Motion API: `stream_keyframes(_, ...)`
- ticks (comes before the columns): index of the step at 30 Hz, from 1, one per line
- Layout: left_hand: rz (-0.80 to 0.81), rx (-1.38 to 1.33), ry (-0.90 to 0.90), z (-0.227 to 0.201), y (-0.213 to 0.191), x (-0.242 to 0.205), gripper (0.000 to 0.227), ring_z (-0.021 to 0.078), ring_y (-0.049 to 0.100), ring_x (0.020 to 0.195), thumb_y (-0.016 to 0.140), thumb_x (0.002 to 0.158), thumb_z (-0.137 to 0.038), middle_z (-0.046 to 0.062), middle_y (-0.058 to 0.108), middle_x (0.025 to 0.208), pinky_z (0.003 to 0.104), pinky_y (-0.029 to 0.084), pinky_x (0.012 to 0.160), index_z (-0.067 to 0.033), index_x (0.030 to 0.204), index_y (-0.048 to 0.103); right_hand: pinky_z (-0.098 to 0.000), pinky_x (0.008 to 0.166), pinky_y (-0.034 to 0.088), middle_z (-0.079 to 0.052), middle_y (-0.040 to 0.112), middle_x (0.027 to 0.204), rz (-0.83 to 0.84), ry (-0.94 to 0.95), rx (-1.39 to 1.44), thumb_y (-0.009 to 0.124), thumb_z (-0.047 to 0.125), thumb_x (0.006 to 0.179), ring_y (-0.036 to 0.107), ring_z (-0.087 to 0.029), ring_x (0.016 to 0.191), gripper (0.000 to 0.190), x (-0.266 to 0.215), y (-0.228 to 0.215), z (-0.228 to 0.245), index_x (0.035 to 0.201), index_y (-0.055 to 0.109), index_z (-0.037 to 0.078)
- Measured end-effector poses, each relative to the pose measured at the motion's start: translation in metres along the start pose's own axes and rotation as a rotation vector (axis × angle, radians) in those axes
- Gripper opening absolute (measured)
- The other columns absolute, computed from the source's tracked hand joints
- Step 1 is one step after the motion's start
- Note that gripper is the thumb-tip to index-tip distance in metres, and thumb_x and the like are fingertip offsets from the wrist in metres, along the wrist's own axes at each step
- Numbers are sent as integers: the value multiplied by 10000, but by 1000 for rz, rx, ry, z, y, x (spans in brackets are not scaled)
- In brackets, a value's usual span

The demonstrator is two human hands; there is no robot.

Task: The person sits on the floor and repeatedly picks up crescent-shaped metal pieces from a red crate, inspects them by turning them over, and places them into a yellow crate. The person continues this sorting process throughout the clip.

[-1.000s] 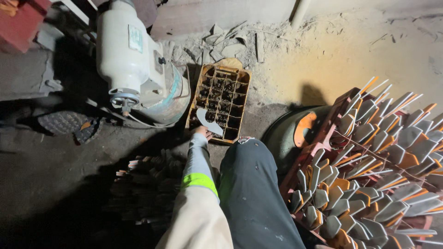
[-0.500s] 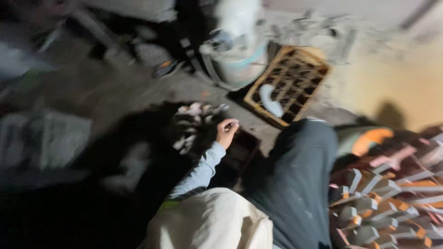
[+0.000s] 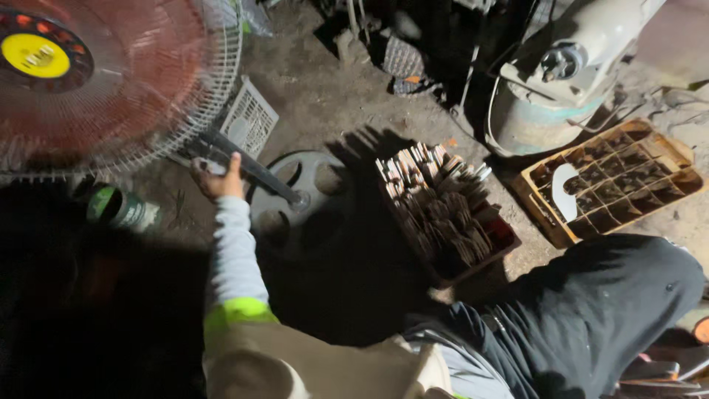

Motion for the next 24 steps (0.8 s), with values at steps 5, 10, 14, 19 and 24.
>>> stream_keyframes(5,129,-232,-253,33,43,78,919,314,605,1220,998,711,-300,197,589,1386,473,501,1078,10,1427,513,-333,885,516,-89,709,894,-45,-12,-11,694,124,889,662,-192,922,305,-22,-7,12,1168,754,17)
stream_keyframes(10,186,-131,-343,15,51,105,852,303,612,1203,969,742,-274,189,600,1364,459,507,1066,15,1408,523,-320,896,506,-74,704,886,-121,18,-34,703,130,883,653,-180,930,298,-83,-39,17,1154,766,25)
stream_keyframes(14,180,-104,-402,11,27,105,798,295,618,1190,947,768,-254,182,608,1347,447,512,1057,18,1392,531,-309,904,497,-62,700,879,-36,-40,-107,709,135,878,645,-171,937,292,-121,-39,33,1143,775,32)
stream_keyframes(19,194,-117,-369,13,55,112,731,284,625,1173,918,799,-228,173,619,1325,433,518,1045,23,1373,541,-297,934,498,-70,723,937,23,59,-98,757,180,881,702,-142,967,297,-131,-15,41,1140,728,38)
stream_keyframes(24,168,-91,-285,17,57,98,664,274,633,1156,889,831,-203,164,630,1304,419,524,1033,28,1353,551,-279,945,491,-59,702,987,127,-10,-109,761,183,874,693,-126,978,366,-133,-1,46,1211,723,44)
Point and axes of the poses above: each hand's wrist, its own x-axis towards the middle knuckle, its own y-axis out of the palm, z = x × y, the point moved 10 cm from there along x, towards the middle knuckle
